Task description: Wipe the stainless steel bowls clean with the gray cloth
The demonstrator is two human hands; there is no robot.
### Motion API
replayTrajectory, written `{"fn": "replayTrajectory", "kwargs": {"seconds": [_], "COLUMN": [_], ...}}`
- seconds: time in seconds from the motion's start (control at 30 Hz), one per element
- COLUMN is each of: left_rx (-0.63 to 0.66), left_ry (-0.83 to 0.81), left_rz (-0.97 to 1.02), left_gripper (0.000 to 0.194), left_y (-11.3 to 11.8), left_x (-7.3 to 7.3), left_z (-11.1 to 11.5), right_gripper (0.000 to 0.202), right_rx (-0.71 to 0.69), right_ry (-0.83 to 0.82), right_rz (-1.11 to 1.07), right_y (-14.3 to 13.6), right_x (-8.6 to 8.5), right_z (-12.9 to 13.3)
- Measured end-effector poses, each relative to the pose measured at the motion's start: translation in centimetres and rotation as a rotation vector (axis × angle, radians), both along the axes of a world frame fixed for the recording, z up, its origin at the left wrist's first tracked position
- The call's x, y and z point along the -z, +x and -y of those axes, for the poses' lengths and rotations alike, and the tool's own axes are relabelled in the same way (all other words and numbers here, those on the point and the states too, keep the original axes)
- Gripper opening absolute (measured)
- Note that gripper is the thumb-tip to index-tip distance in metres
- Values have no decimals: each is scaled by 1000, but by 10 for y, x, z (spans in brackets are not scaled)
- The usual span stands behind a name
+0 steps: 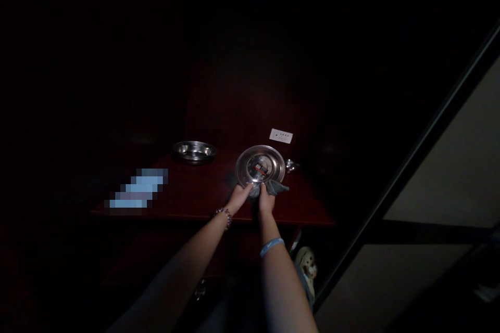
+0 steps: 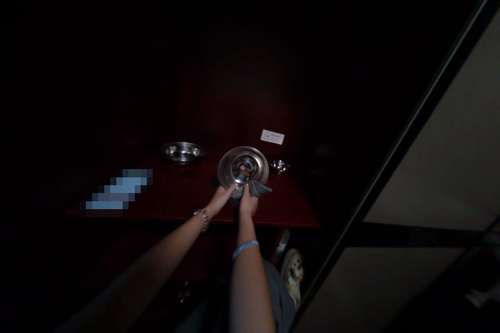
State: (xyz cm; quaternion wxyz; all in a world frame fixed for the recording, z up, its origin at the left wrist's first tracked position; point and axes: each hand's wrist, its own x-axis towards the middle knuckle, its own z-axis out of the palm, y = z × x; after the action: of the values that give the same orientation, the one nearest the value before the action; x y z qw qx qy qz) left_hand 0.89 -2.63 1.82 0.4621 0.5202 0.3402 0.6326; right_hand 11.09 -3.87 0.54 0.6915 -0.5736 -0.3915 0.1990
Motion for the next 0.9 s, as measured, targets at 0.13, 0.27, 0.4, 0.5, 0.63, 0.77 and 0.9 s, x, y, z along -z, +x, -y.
{"fn": "replayTrajectory", "kwargs": {"seconds": [0.13, 0.27, 0.4, 0.5, 0.63, 0.77, 0.9], "left_rx": [-26, -65, -140, -151, -134, -157, -138], "left_ry": [-21, -103, -153, -170, -195, -200, -198], "left_rz": [23, 65, 118, 160, 184, 160, 145], "left_gripper": [31, 33, 43, 47, 50, 50, 51], "left_y": [0, -1, -4, -6, -6, -6, -4], "left_x": [-1, 0, 2, 4, 6, 6, 3], "left_z": [-1, -5, -9, -10, -13, -14, -14], "right_gripper": [40, 42, 47, 45, 46, 58, 57], "right_rx": [17, -15, -11, 108, 368, 482, 376], "right_ry": [-59, 19, 32, 62, 49, 56, 86], "right_rz": [-137, -169, -194, -213, -145, -31, 80], "right_y": [-1, -3, -6, -9, -10, -9, -10], "right_x": [1, -1, -8, -16, -31, -45, -47], "right_z": [-2, -7, -8, 0, 18, 30, 32]}}
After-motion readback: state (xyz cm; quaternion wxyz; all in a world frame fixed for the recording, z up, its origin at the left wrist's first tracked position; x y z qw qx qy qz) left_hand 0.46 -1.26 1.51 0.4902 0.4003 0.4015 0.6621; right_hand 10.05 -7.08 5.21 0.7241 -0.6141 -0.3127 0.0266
